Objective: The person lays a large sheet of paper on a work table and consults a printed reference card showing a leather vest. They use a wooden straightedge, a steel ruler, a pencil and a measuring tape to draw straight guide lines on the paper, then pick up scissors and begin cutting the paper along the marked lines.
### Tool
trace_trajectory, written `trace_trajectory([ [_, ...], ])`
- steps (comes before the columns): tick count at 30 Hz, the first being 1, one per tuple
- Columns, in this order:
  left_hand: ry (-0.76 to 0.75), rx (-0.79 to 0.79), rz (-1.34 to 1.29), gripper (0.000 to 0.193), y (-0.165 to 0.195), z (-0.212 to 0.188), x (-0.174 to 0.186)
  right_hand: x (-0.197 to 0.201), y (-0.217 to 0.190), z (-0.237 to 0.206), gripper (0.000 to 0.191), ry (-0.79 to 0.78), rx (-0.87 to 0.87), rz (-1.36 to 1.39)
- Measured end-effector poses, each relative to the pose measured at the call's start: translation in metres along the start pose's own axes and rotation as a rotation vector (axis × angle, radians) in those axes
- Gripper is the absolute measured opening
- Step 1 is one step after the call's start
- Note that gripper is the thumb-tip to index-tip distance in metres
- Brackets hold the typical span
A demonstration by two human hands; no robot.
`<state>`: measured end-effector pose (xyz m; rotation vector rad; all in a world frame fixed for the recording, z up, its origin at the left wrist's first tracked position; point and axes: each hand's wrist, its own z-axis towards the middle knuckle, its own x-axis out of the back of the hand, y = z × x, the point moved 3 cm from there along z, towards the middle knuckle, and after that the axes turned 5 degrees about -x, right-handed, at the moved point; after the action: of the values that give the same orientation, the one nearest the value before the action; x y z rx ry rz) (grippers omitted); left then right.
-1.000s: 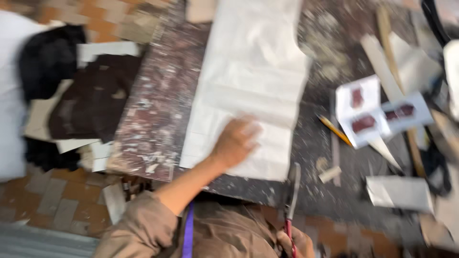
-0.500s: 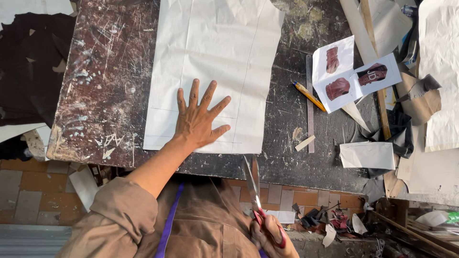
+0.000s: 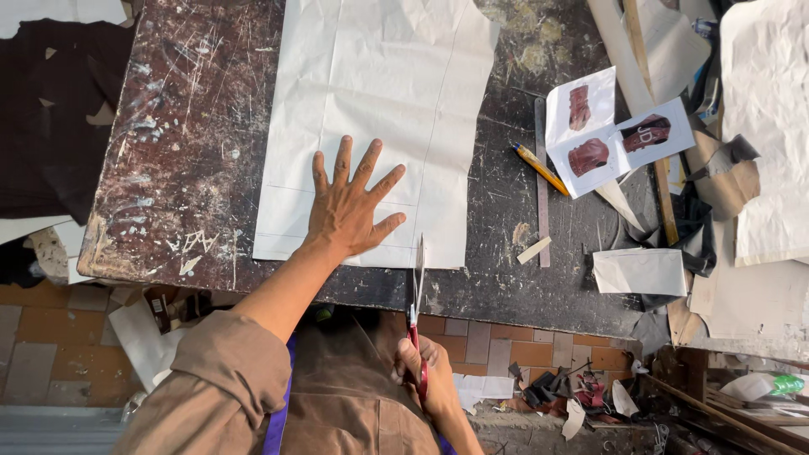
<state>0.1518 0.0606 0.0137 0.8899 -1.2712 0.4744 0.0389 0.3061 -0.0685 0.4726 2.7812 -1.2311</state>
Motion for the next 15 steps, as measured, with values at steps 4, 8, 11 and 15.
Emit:
trace_trajectory([
  [4, 0.013, 0.001, -0.005, 0.072, -0.002, -0.001, 0.003, 0.015, 0.003, -0.008, 0.043, 0.181, -0.013, 0.042],
  [8, 0.06, 0.0, -0.004, 0.07, -0.003, 0.0, 0.002, 0.063, -0.029, -0.016, 0.043, 0.579, -0.098, -0.478],
  [11, 0.072, -0.014, -0.001, 0.069, -0.001, 0.0, 0.002, 0.093, -0.071, -0.017, 0.036, 0.77, -0.159, -0.911],
  [15, 0.054, 0.002, -0.019, 0.068, -0.004, -0.001, 0.005, 0.094, -0.141, -0.011, 0.028, 0.787, 0.534, -1.011],
])
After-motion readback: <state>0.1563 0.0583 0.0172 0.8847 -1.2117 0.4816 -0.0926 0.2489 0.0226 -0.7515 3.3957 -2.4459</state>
